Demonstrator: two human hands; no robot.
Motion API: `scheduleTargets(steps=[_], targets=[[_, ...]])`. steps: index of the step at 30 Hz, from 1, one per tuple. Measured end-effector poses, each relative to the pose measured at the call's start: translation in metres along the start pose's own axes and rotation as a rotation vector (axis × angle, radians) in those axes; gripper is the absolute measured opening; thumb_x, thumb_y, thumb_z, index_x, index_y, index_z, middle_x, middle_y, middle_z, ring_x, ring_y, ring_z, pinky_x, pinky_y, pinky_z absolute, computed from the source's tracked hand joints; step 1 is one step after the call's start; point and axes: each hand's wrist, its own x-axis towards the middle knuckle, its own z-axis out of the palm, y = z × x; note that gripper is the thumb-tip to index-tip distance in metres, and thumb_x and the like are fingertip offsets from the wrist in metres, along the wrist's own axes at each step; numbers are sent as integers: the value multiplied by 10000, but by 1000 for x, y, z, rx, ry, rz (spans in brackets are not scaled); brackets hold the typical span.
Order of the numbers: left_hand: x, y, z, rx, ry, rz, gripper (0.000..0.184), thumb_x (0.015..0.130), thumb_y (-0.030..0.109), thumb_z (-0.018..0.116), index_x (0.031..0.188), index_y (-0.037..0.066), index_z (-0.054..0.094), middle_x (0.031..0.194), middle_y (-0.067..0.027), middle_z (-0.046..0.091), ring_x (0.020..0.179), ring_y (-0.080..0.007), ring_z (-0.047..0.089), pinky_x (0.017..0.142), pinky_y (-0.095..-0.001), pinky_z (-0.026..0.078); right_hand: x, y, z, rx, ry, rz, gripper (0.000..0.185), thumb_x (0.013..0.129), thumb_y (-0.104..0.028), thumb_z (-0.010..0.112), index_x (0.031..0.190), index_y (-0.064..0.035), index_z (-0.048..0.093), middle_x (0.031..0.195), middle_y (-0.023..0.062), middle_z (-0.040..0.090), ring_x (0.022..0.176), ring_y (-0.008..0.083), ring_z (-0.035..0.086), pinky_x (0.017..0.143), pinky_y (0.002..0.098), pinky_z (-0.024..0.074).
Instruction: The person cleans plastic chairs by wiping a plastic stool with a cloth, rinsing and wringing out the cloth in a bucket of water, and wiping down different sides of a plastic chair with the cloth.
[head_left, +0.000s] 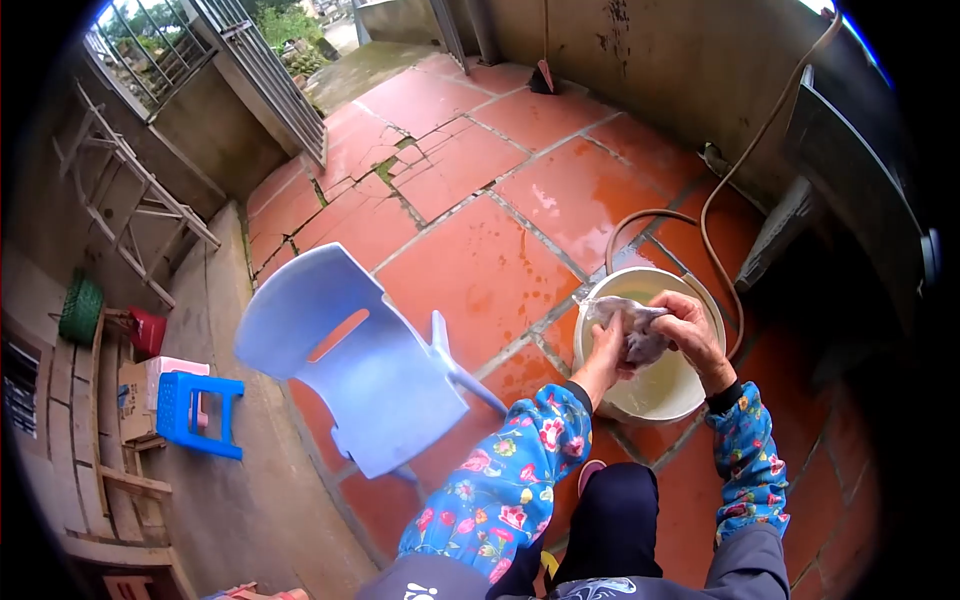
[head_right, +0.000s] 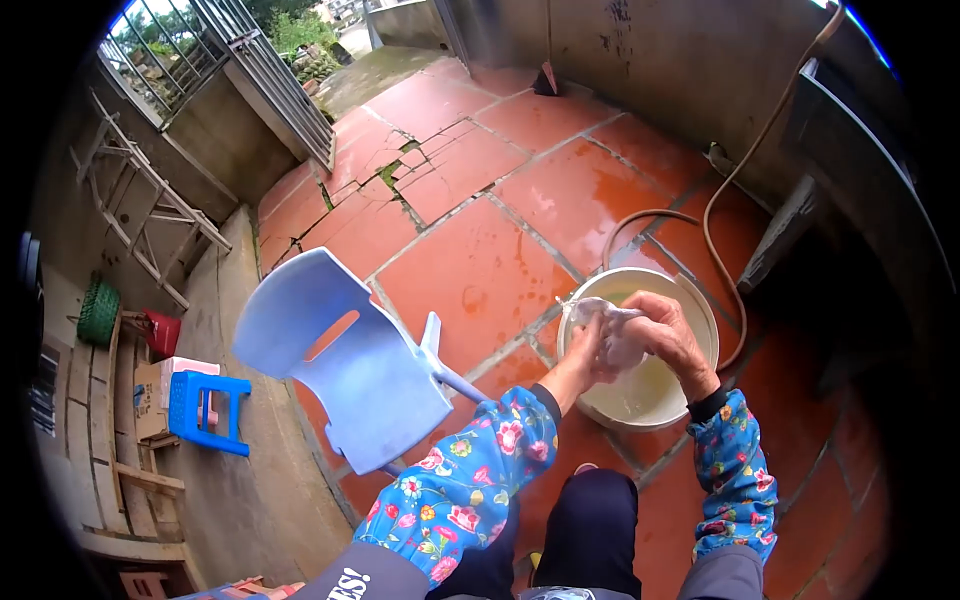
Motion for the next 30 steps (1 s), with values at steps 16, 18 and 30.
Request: scheduleTargets(steps=[16, 18, 30], targets=[[12, -50, -32, 668, 46, 214, 551, 813, 102, 603, 1310, 21, 380, 1175, -202, 501, 1076, -289, 521, 888, -379, 456, 69, 220, -6, -970, -282, 249, 425, 778, -187, 670, 1163, -20, 601, 1086, 222, 651, 1012, 385, 621, 875, 424, 493], [12, -52, -38, 655, -15, 253, 564, 814, 103, 602, 1323, 28, 372, 1230, -194, 460, 1083, -274, 507, 897, -374, 460, 73, 204, 27, -1280, -464, 356, 460, 765, -212, 703, 1171, -15, 614, 1081, 197, 662, 994, 354, 629, 870, 384, 495], [16, -27, -31, 323, -12, 14, 808, 954, 460, 477, 1528, 79, 53, 1541, -247, 205, 1342, -390, 359, 1010, -544, 386, 68, 149, 3, -683, -308, 412, 395, 739, -186, 689, 1079, 4, 624, 925, 90, 666, 794, 124, 608, 689, 298, 505]])
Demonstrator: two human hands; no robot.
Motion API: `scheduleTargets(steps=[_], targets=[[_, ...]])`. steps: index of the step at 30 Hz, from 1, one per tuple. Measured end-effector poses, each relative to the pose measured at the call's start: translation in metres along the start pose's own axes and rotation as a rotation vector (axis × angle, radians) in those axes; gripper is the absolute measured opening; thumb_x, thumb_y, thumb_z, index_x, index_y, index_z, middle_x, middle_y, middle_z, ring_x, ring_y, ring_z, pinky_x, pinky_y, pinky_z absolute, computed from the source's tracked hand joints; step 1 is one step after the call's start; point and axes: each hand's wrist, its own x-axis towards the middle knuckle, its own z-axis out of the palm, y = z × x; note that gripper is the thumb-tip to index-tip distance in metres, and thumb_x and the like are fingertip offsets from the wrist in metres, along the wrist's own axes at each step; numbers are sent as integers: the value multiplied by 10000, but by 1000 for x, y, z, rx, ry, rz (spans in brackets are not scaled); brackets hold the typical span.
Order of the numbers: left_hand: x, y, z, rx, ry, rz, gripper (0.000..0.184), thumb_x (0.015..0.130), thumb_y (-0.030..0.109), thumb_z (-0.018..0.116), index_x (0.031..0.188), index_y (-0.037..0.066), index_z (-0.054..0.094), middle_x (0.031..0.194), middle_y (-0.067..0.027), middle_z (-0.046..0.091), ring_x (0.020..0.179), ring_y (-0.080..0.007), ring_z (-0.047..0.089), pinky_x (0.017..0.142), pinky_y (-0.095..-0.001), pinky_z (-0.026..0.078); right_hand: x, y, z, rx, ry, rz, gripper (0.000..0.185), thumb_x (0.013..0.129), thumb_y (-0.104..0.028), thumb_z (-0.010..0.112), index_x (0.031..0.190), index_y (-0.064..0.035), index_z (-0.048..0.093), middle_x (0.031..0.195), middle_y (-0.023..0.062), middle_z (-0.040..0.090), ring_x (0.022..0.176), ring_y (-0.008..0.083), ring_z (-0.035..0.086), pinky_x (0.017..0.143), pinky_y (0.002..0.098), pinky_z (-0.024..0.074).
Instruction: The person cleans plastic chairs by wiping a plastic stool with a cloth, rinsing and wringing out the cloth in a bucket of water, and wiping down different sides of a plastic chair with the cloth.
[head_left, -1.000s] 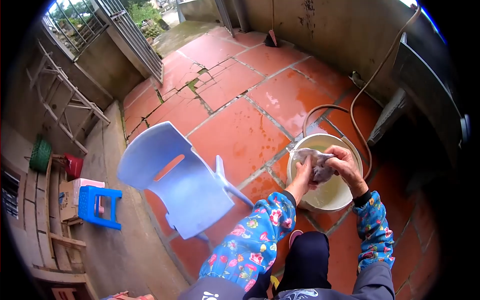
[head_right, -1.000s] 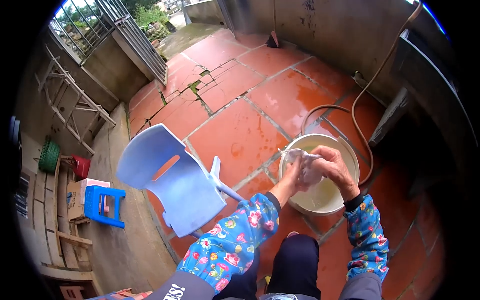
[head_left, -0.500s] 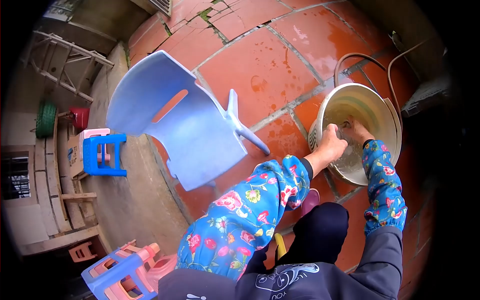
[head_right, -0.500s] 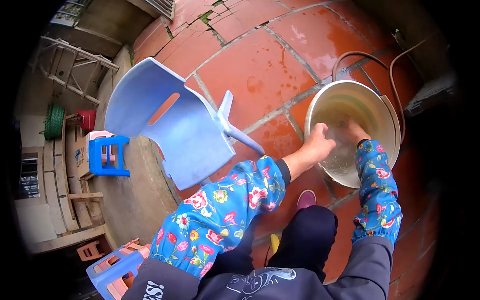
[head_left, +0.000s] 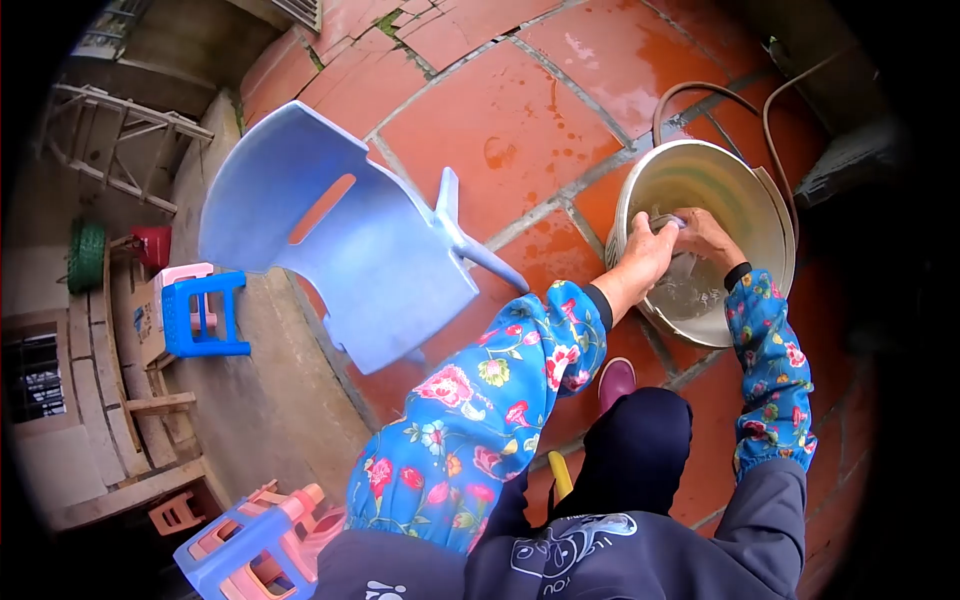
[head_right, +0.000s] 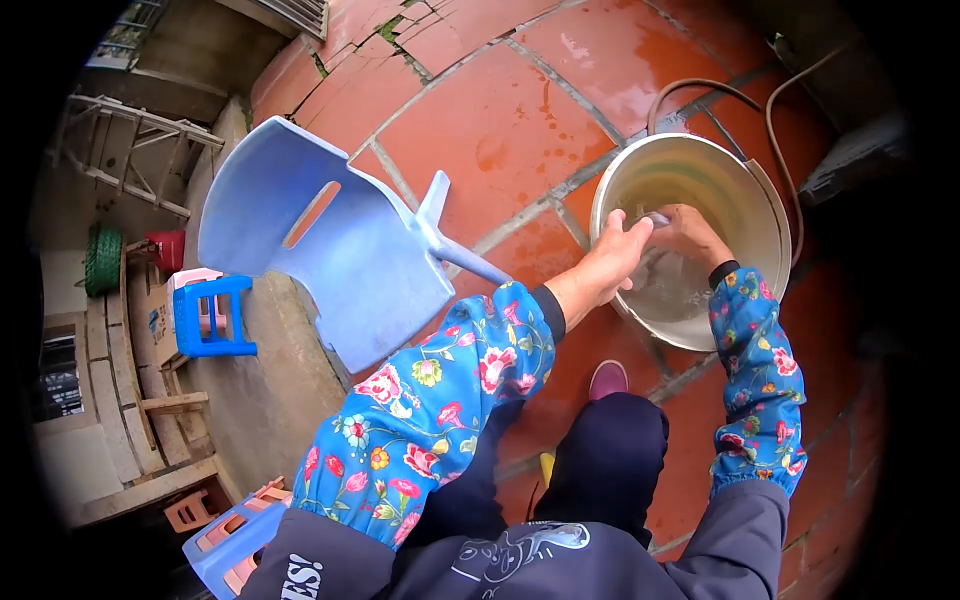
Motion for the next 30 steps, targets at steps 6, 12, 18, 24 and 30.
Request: scheduleTargets(steps=[6, 12, 18, 24, 30], targets=[[20, 10, 9, -435, -12, -303, 903, 890, 670, 448, 1523, 150, 69, 1550, -190, 208, 1362, -432, 318, 992, -678, 325, -86, -31, -35, 765, 233, -336, 340, 708, -133, 676, 1027, -17, 653, 920, 16, 663, 813, 99, 612, 745, 250, 505], [133, -67, 54, -1021, -43, 300, 746, 903, 565, 552, 1430, 93, 317, 1338, -165, 487, 1178, -323, 526, 952, -472, 452, -84, -51, -21, 812, 259, -368, 352, 743, -147, 673, 1071, -26, 633, 916, 12, 643, 845, 91, 572, 777, 267, 485], [52, -21, 34, -536, 344, 79, 364, 788, 2, 519, 1144, 70, 492, 988, -115, 596, 694, -196, 586, 511, -328, 482, 13, 54, -16, -157, 298, -252, 362, 753, -104, 636, 1103, -13, 618, 951, 180, 686, 892, 328, 657, 803, 381, 499], [55, -37, 41, -304, 444, 106, 487, 796, 51, 554, 1264, 27, 423, 1121, -183, 554, 1049, -305, 552, 906, -383, 457, 64, 105, 39, -214, 298, -56, 340, 800, -124, 662, 1126, -29, 640, 1147, 203, 655, 1023, 355, 638, 891, 405, 499], [63, -44, 46, -113, 484, 84, 644, 792, 112, 593, 1372, -6, 340, 1351, -267, 427, 1245, -363, 464, 1021, -410, 404, 42, 52, 53, -237, 13, 51, 401, 774, -212, 713, 1123, -20, 670, 1086, 215, 680, 1033, 348, 652, 832, 400, 518]])
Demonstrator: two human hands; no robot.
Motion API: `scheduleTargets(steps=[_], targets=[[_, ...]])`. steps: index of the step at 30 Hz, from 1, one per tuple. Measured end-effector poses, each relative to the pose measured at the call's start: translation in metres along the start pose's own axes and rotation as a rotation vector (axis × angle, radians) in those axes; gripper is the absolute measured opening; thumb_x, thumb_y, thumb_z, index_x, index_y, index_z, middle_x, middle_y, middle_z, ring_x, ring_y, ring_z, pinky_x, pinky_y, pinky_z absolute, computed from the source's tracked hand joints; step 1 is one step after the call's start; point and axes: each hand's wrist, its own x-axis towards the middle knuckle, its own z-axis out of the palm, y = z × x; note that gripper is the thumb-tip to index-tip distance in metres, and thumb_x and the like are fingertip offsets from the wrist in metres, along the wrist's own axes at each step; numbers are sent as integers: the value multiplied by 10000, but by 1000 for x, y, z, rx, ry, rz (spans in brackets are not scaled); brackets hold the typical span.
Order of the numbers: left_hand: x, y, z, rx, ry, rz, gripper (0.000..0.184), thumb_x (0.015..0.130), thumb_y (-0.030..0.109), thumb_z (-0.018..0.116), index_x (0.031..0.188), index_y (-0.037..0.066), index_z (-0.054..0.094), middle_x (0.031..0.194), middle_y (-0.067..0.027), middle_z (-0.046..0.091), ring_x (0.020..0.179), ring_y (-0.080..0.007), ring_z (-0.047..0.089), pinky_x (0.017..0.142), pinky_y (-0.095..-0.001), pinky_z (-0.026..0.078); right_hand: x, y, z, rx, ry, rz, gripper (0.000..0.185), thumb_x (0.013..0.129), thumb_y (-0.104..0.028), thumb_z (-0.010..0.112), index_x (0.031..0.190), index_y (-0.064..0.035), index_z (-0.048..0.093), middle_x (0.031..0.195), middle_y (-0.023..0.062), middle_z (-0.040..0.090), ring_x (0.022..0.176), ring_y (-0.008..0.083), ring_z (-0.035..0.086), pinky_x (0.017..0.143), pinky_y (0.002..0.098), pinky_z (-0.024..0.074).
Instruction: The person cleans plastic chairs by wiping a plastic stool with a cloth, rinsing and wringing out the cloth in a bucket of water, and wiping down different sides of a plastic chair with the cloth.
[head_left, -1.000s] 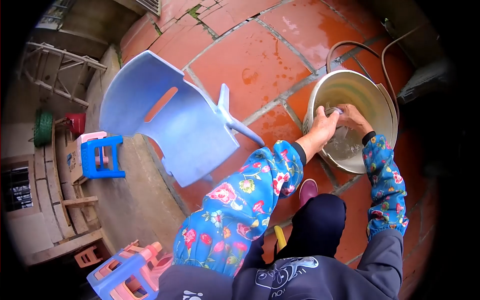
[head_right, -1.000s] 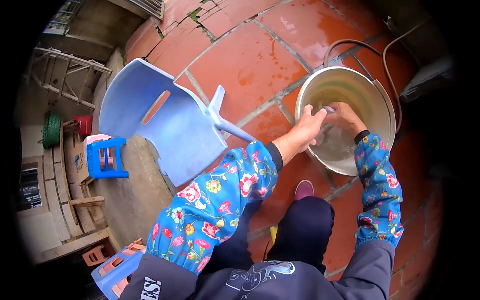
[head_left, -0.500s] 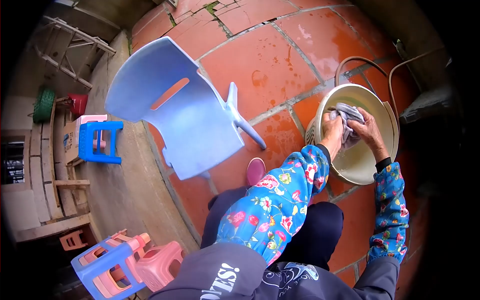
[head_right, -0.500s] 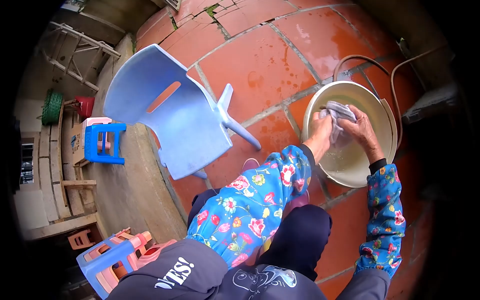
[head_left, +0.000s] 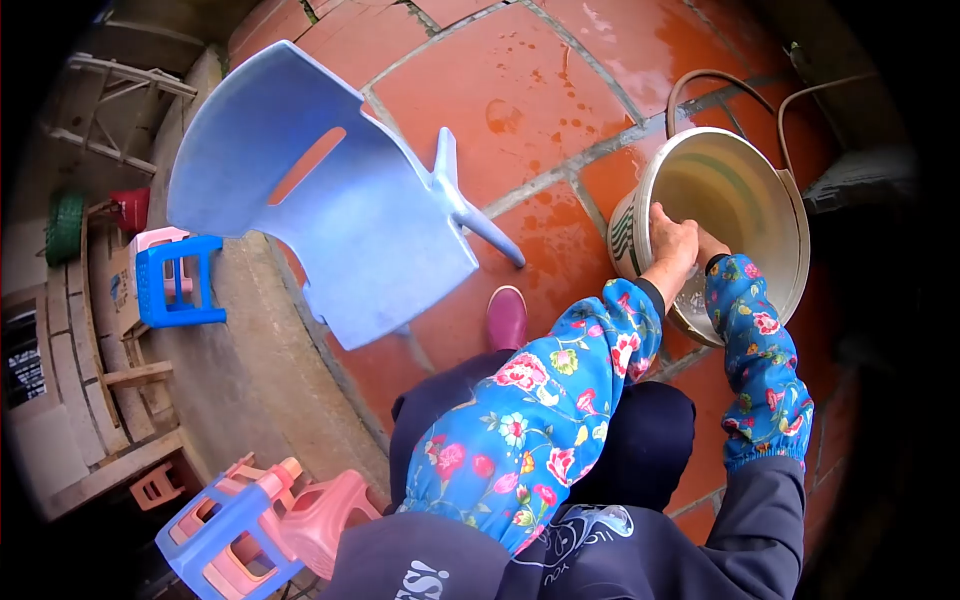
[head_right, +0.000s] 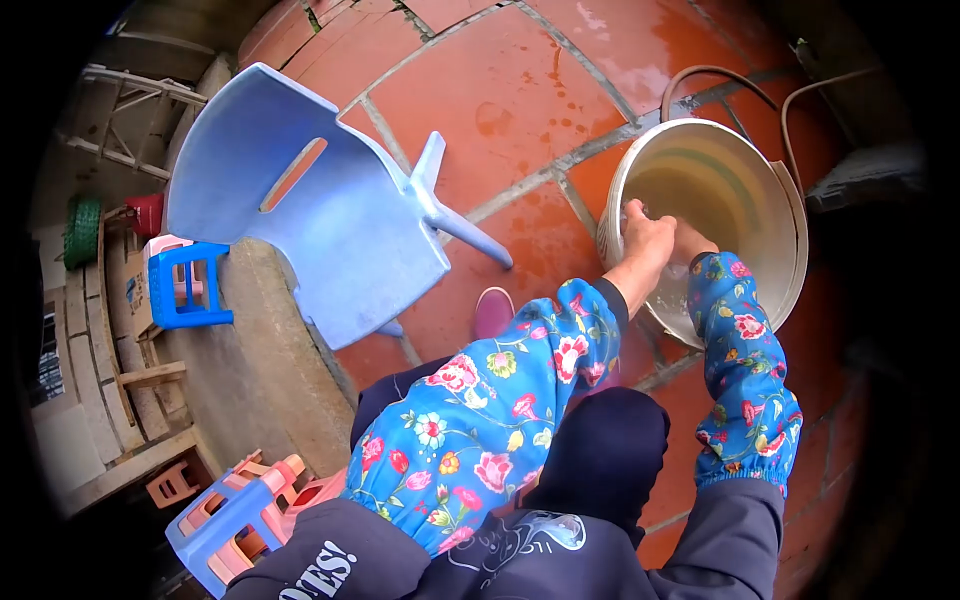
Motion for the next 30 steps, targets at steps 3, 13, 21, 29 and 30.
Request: scheduleTargets(steps=[3, 13, 21, 29, 30], targets=[[-13, 15, -12, -201, -51, -67, 677, 819, 195, 594, 1394, -20, 307, 1387, -278, 402, 1272, -365, 447, 1033, -409, 405, -17, -14, -33, 104, 38, -70, 343, 758, -176, 693, 1057, -14, 653, 942, 168, 674, 882, 259, 653, 769, 374, 522], [-14, 56, -43, -473, -576, -415, 808, 923, 727, 150, 1513, 184, 253, 1542, -106, 308, 1393, -413, 293, 985, -779, 184, -158, -76, -169, 508, 395, -384, 275, 779, -117, 708, 1016, 8, 642, 887, 31, 671, 788, 101, 600, 734, 274, 503], [-48, 105, -30, -540, -827, -346, 641, 947, 635, 277, 1369, 195, 475, 1380, -123, 496, 1267, -376, 465, 915, -703, 407, -214, -109, -158, 875, 749, -487, 417, 748, -198, 781, 1105, -43, 630, 1000, 60, 669, 924, 143, 636, 846, 286, 522], [-2, 80, -17, -838, -987, -248, 376, 958, 283, 546, 1202, 1, 593, 1171, -160, 649, 1024, -281, 655, 900, -448, 557, -177, -100, -135, 1313, 826, -654, 300, 856, -170, 740, 1108, -44, 637, 999, 24, 679, 901, 97, 642, 839, 235, 523], [6, 78, -18, -826, -975, -215, 373, 951, 272, 560, 1200, -3, 594, 1181, -160, 647, 1033, -286, 651, 915, -450, 548, -165, -87, -133, 1377, 883, -644, 258, 870, -155, 721, 1087, -42, 640, 972, 20, 681, 882, 95, 643, 823, 235, 527]])
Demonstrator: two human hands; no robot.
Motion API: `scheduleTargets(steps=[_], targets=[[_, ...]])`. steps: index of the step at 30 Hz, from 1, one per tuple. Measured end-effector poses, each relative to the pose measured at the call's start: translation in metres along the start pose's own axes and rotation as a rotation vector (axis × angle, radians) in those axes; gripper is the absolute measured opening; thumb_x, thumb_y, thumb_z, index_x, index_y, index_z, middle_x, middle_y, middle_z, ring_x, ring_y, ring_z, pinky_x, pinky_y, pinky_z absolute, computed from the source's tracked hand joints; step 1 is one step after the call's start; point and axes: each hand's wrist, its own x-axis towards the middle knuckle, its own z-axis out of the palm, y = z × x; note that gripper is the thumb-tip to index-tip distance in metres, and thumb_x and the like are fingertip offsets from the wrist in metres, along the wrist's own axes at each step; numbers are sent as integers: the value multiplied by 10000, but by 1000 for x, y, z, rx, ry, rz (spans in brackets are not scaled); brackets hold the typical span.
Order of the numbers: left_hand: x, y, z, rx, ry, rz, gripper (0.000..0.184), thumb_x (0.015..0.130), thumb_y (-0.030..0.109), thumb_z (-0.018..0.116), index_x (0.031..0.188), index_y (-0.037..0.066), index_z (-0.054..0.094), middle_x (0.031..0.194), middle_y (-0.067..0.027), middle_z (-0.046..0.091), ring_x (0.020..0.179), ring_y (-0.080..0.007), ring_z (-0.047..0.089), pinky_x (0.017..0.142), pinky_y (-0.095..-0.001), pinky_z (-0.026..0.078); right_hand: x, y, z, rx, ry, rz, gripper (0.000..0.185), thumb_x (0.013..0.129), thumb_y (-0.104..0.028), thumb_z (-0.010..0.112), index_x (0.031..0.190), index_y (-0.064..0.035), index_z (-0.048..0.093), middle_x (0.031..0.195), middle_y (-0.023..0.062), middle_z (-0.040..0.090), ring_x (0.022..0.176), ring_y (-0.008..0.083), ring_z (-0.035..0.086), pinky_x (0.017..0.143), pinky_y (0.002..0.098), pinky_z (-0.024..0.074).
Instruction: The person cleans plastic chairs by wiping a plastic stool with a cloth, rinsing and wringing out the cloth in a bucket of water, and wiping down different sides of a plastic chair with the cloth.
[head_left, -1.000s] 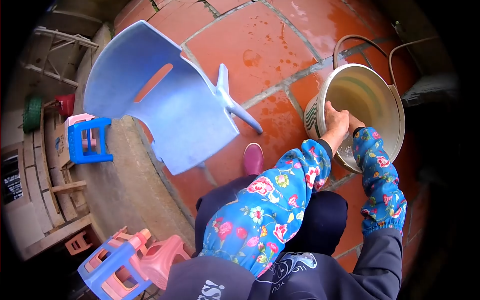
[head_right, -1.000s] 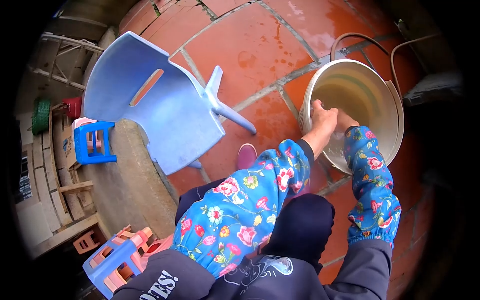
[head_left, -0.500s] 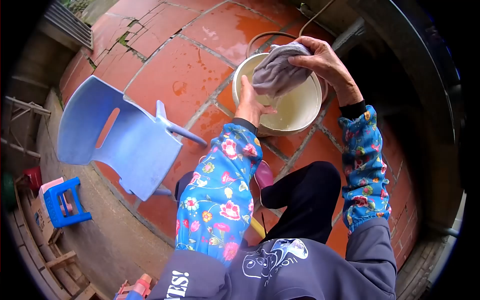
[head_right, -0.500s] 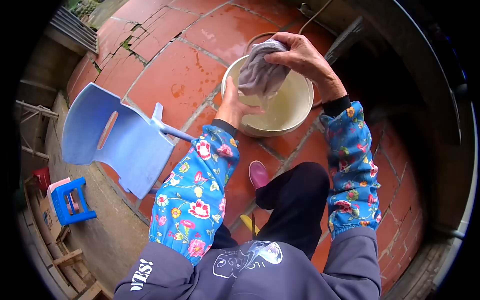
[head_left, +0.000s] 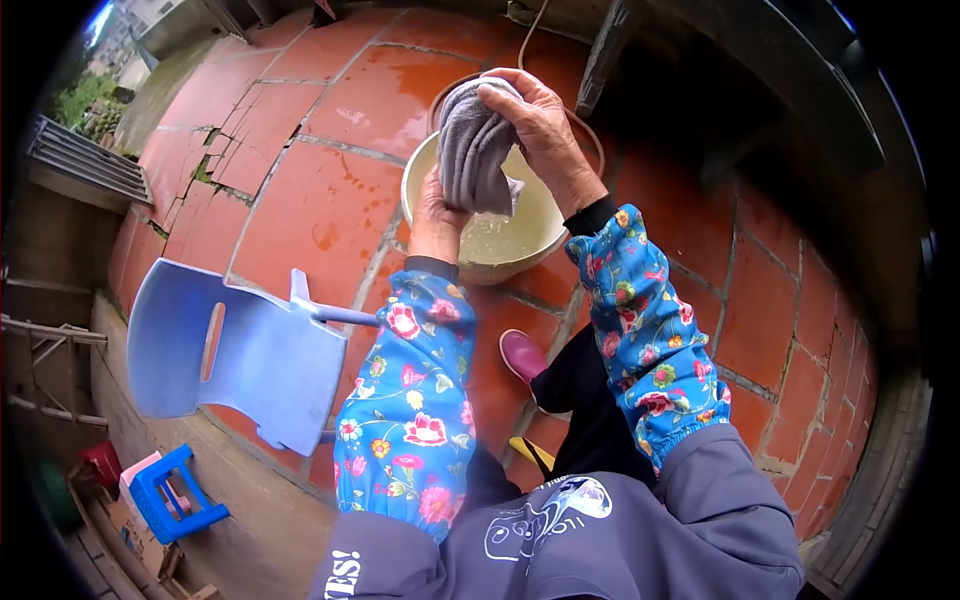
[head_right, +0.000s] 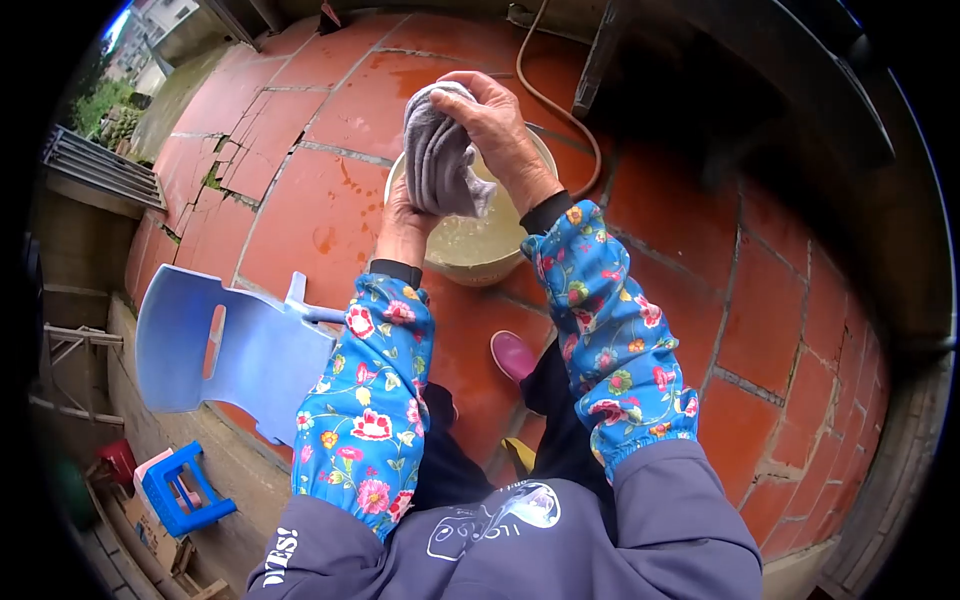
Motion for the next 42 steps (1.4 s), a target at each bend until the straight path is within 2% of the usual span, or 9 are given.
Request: scheduleTargets(steps=[4, 11, 14, 18, 24, 31, 34, 38, 42], targets=[[-15, 19, 17, 55, 119, 50, 373, 937, 273, 558, 1201, 12, 598, 1182, -154, 649, 1087, -304, 623, 957, -468, 513, 10, 48, -45, 9, 234, 98, 218, 880, -132, 707, 1070, -44, 648, 922, 1, 678, 843, 82, 624, 782, 219, 503], [-29, 11, 50, 65, 17, 49, 380, 906, 203, 451, 1177, -14, 606, 1145, -167, 658, 1060, -304, 633, 958, -449, 513, -32, 46, -31, 378, 12, 642, 742, 893, -624, 552, 1378, -68, 476, 1356, 110, 549, 1242, 239, 522, 1046, 393, 424], [-36, 5, 56, 179, 59, 17, 467, 912, 366, 535, 1210, 13, 602, 1194, -149, 646, 1109, -315, 609, 987, -470, 484, -24, 37, -28, 413, 68, 537, 594, 903, -542, 606, 1257, -67, 566, 1211, 95, 632, 1098, 223, 610, 998, 349, 468], [-41, -1, 53, 314, 59, 109, 594, 882, 425, 667, 1309, 42, 514, 1244, -148, 605, 1119, -300, 604, 969, -482, 504, -7, 54, -28, 327, 174, 342, 283, 879, -213, 672, 1110, -59, 621, 1005, 45, 653, 900, 154, 621, 826, 290, 508], [-43, 11, 27, 513, -15, -15, 908, 736, 570, 781, 1418, 135, 369, 1308, -48, 512, 1200, -202, 508, 999, -403, 456, 7, 80, -20, 94, 192, 177, 245, 771, -55, 662, 1008, -47, 604, 928, 54, 639, 820, 157, 615, 743, 285, 516], [-38, -4, 17, 1029, 161, 81, 915, 718, 203, 825, 1434, 98, 264, 1297, -121, 493, 1196, -254, 509, 994, -352, 451, 9, 129, -36, -47, 97, 253, 318, 753, 26, 594, 1061, -38, 632, 874, 43, 635, 801, 129, 612, 691, 248, 515], [-37, -7, 21, 1325, 70, 213, 937, 662, 170, 820, 1412, 103, 263, 1268, -128, 488, 1188, -251, 501, 968, -358, 446, 10, 133, -40, -201, 1, 225, 281, 747, 47, 566, 999, -35, 662, 850, 31, 635, 791, 120, 609, 685, 250, 513], [-41, -19, 38, 1485, 130, 293, 848, 691, 152, 778, 1357, 68, 260, 1121, -239, 580, 1066, -381, 598, 905, -433, 483, 9, 122, -31, -247, -46, 330, 228, 749, 42, 538, 921, -35, 664, 850, 29, 633, 787, 109, 599, 700, 255, 508], [-41, -29, 39, 1583, 249, 404, 775, 730, 194, 769, 1328, 62, 293, 1083, -277, 602, 1021, -446, 608, 849, -476, 497, 9, 117, -21, -712, -26, 122, 272, 770, 0, 551, 1024, -39, 641, 911, 157, 660, 901, 296, 644, 846, 377, 510]])
